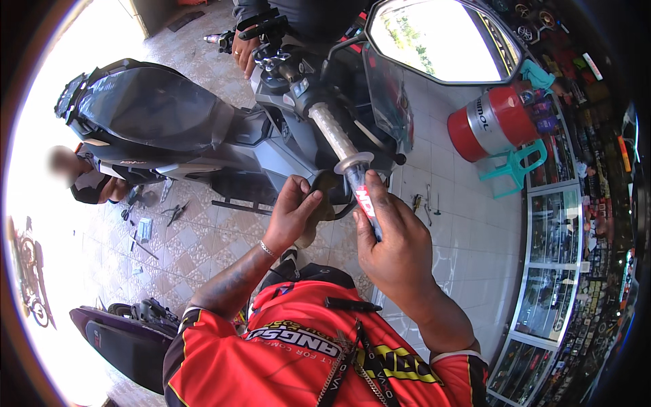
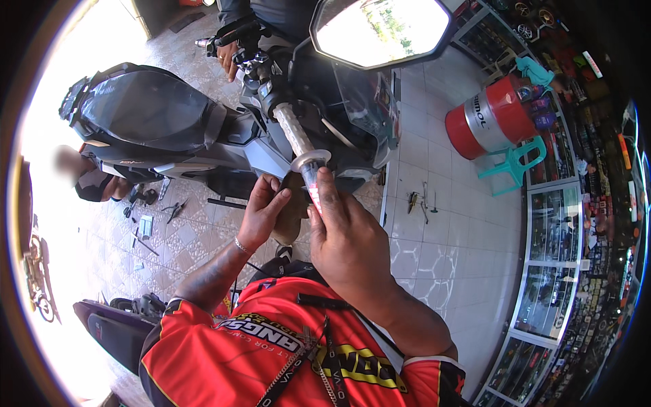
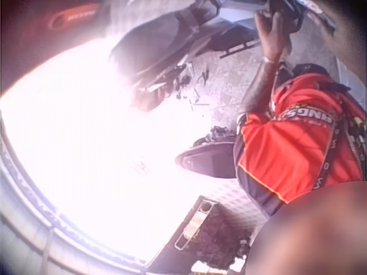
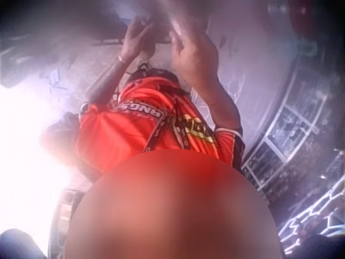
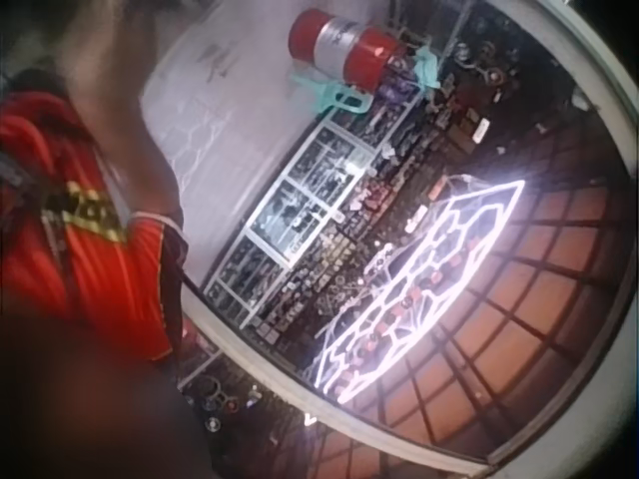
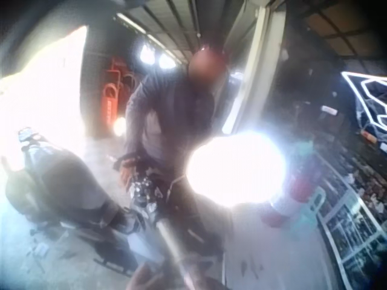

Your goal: The person applies lubricant to the motorcycle handlebar area, then uses a screwdriver to adjust components near the handlebar. Later, the person kneels and uses a power drill on the rear wheel area while another person works nearby.

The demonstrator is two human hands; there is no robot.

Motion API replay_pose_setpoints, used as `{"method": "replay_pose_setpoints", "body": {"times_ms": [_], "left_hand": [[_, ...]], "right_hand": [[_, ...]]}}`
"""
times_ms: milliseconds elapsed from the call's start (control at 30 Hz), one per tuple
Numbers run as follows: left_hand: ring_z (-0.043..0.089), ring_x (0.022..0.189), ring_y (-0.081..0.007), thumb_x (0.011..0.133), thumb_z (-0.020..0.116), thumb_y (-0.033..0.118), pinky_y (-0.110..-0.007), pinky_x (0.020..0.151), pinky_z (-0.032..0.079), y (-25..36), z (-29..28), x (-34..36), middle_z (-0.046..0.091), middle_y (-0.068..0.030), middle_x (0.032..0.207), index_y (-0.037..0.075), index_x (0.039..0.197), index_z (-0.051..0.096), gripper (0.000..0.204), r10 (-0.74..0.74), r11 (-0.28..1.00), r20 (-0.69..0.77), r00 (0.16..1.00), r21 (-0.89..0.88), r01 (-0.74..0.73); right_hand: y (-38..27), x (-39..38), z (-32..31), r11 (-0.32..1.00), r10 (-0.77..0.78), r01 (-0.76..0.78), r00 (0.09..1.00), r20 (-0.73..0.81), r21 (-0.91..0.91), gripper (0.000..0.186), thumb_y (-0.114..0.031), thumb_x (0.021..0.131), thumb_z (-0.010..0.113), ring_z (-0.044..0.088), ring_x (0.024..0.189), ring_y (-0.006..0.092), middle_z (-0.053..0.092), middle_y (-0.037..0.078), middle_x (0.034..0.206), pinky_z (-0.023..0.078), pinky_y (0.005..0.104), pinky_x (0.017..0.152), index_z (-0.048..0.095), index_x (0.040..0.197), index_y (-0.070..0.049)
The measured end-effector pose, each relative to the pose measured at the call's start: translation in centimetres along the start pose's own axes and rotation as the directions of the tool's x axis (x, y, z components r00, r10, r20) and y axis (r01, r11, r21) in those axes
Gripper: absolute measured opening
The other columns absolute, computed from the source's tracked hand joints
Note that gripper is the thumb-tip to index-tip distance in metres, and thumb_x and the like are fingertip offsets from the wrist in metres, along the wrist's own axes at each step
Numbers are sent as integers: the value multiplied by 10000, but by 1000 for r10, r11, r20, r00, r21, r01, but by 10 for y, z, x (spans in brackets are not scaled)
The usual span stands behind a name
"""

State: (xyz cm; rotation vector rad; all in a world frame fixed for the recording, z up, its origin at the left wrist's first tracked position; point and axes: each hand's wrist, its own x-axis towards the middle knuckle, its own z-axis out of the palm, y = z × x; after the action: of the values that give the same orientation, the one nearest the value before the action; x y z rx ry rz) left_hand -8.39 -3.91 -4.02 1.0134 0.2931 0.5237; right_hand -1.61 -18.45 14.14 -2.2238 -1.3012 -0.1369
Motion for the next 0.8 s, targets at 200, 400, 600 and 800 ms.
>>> {"method": "replay_pose_setpoints", "body": {"times_ms": [200, 400, 600, 800], "left_hand": [[479, 849, -17, 993, 617, 50, -188, 746, 418, -3, 20, -18, 517, 54, 925, 117, 1000, 466, 166, -69, 992, -6, 998, -108, 68], [477, 837, -13, 995, 619, 61, -176, 728, 412, -14, 28, -25, 522, 54, 918, 118, 1005, 464, 166, -63, 998, -32, 997, -17, 63], [459, 813, -24, 994, 634, 82, -195, 698, 419, -23, 19, -14, 483, 49, 885, 98, 1005, 441, 194, -43, 998, -23, 999, 36, 43], [454, 813, -32, 995, 641, 107, -198, 699, 419, -26, 11, 0, 473, 49, 883, 99, 1000, 440, 201, -64, 998, -15, 998, 2, 64]], "right_hand": [[4, 15, -20, 999, 7, -12, 996, 93, 49, 504, -68, 868, 711, 698, 793, 376, 681, 212, 936, 559, 415, 690, 568, 1349, -9], [34, 11, -9, 985, -33, 28, 999, 29, 170, 505, -81, 868, 724, 704, 855, 362, 691, 203, 972, 559, 411, 714, 578, 1347, -21], [15, -1, 13, 999, 7, -5, 999, -52, 44, 562, -80, 877, 702, 678, 762, 338, 659, 174, 908, 553, 413, 663, 519, 1406, -26], [-1, 11, 6, 990, 80, -72, 995, 60, -123, 567, -115, 869, 714, 680, 759, 336, 657, 166, 892, 546, 431, 650, 525, 1396, -24]]}}
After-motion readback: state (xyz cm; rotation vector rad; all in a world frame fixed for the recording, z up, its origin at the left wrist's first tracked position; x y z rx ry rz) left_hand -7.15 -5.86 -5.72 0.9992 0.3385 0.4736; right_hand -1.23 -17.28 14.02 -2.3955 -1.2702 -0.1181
